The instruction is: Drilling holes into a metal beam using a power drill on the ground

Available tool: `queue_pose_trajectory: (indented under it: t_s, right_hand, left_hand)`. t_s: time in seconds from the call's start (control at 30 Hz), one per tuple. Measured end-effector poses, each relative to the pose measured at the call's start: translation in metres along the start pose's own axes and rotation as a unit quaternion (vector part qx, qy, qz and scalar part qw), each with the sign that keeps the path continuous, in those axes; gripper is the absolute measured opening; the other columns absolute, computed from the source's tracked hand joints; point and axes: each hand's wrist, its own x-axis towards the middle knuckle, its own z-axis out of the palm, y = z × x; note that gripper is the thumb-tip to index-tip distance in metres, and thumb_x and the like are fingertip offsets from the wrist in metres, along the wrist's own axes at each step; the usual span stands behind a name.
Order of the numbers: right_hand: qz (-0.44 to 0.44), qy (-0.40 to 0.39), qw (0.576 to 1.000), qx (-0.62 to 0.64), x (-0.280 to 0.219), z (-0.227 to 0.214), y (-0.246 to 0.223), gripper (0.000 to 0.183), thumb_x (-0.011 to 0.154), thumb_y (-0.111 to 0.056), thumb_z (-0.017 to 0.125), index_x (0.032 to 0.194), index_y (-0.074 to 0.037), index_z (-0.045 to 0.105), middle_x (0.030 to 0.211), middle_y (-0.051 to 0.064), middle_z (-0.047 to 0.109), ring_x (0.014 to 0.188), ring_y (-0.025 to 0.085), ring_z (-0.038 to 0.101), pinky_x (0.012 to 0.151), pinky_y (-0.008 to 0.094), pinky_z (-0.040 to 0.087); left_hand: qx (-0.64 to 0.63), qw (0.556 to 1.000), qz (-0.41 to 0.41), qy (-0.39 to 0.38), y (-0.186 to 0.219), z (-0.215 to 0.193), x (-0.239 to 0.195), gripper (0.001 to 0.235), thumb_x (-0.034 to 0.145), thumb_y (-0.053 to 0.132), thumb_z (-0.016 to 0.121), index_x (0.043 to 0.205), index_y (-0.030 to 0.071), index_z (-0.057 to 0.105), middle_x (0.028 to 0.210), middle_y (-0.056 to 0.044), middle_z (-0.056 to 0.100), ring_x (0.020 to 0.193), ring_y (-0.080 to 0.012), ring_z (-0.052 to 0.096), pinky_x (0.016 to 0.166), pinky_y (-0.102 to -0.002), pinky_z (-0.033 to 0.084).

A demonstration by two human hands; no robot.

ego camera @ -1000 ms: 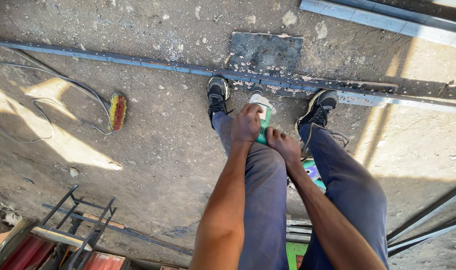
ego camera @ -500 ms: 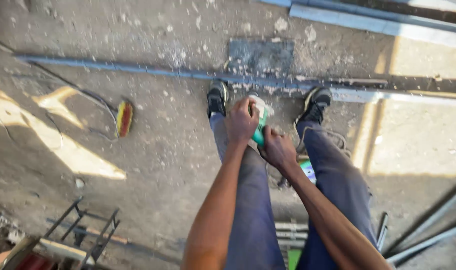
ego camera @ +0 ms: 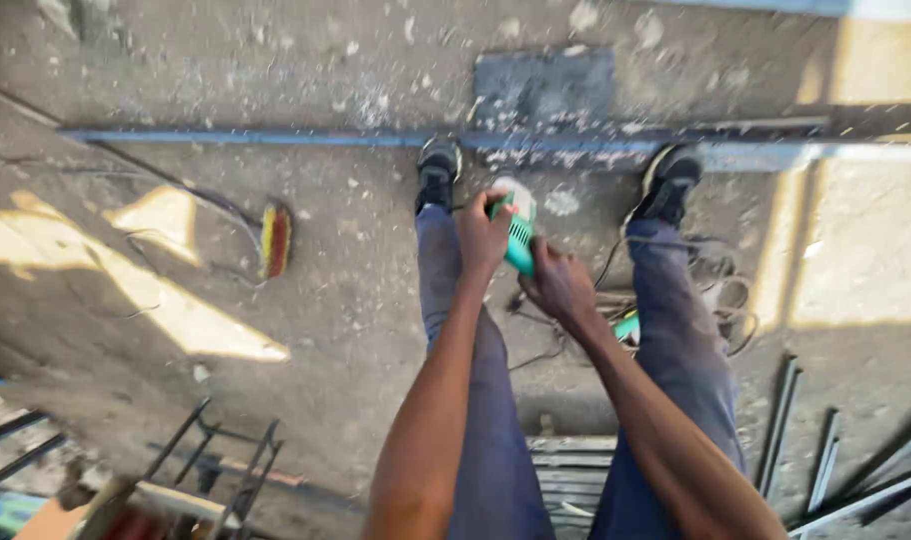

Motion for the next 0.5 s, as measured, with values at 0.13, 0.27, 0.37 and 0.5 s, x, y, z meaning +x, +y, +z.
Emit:
queue_pose_trajectory:
  t_s: [0.13, 0.27, 0.37, 0.5]
  right_hand:
    - [0.028, -0.006, 0.999, 0.027, 0.008, 0.019, -0.012, 0.049, 0.082, -0.038, 0.067, 0.117, -0.010, 0.048, 0.097, 0.021, 0.074, 0.073, 0.050, 0.073, 0.065, 0.059, 0.059]
    - [0.045, 0.028, 0.998, 0.028, 0.021, 0.035, -0.017, 0.047, 0.084, -0.035, 0.068, 0.116, -0.008, 0.047, 0.096, 0.024, 0.072, 0.073, 0.053, 0.072, 0.063, 0.061, 0.058]
    - [0.054, 0.038, 0.998, 0.018, 0.015, 0.039, -0.020, 0.046, 0.083, -0.034, 0.069, 0.115, -0.008, 0.049, 0.095, 0.022, 0.072, 0.072, 0.051, 0.072, 0.062, 0.060, 0.059]
    - [0.051, 0.036, 0.998, 0.007, 0.016, 0.048, -0.026, 0.051, 0.080, -0.034, 0.069, 0.117, -0.006, 0.048, 0.092, 0.021, 0.072, 0.073, 0.049, 0.073, 0.062, 0.060, 0.059]
  left_hand:
    - [-0.024, 0.999, -0.033, -0.006, -0.010, -0.012, 0.006, 0.026, 0.093, 0.009, 0.059, 0.113, 0.014, 0.074, 0.106, -0.018, 0.075, 0.110, -0.0400, 0.070, 0.094, -0.052, 0.056]
    - [-0.037, 0.999, -0.010, -0.012, -0.005, -0.018, 0.016, 0.027, 0.096, 0.006, 0.056, 0.112, 0.017, 0.075, 0.105, -0.017, 0.076, 0.109, -0.0376, 0.071, 0.092, -0.050, 0.057]
    - [-0.039, 0.999, -0.008, -0.017, 0.002, -0.024, 0.007, 0.026, 0.097, 0.005, 0.056, 0.110, 0.016, 0.075, 0.103, -0.018, 0.076, 0.107, -0.0369, 0.071, 0.090, -0.049, 0.057]
    - [-0.037, 0.999, 0.003, -0.014, 0.000, -0.031, 0.009, 0.026, 0.096, 0.004, 0.057, 0.106, 0.017, 0.077, 0.102, -0.016, 0.077, 0.106, -0.0355, 0.072, 0.090, -0.045, 0.057]
